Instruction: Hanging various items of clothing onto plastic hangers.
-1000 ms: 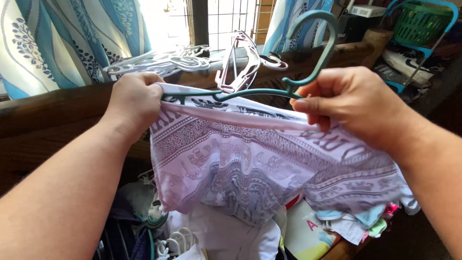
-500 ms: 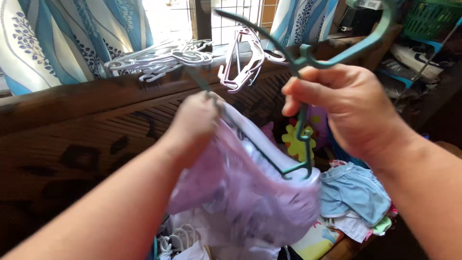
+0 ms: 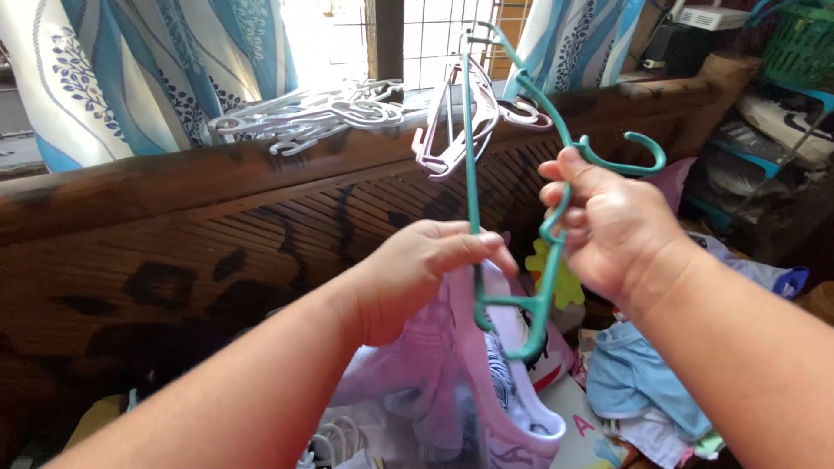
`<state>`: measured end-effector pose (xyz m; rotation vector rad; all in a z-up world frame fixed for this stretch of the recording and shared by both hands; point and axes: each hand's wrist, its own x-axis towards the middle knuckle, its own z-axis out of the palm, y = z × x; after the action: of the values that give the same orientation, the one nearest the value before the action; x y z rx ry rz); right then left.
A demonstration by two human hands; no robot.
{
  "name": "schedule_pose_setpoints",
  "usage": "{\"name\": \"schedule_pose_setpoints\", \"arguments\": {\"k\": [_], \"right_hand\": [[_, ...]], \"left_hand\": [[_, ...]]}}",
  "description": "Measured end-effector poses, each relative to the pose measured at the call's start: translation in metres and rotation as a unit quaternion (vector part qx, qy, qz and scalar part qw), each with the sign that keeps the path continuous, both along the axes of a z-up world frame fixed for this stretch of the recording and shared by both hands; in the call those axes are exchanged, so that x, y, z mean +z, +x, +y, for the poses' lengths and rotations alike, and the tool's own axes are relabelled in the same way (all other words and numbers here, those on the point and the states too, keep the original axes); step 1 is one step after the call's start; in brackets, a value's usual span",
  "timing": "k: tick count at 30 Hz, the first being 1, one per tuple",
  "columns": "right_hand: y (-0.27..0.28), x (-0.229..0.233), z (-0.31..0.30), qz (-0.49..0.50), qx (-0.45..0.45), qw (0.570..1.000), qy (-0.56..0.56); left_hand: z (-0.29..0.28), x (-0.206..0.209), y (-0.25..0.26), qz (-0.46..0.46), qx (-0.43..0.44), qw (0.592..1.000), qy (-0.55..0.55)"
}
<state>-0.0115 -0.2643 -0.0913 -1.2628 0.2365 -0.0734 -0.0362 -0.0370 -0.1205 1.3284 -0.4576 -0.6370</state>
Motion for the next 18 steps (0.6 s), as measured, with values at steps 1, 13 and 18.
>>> {"name": "schedule_pose_setpoints", "arguments": {"k": [1,13,18], "right_hand": [[-0.002,0.0,0.004,0.02,0.011,1.0,0.004],[0.105,-0.024,-0.003,0.047,0.069,0.995,-0.046],[0.187,-0.043,-0.006,0.087,0.092,0.992,-0.021]], "left_hand": [[0.0,-0.01,0.013,-0.125,0.022,0.992,0.011],[-0.001,-0.04,0.143,-0.502,0.201,0.73,0.417],[-0.008,-0.005,0.121,0.137,0.32,0.906,0.24]]}}
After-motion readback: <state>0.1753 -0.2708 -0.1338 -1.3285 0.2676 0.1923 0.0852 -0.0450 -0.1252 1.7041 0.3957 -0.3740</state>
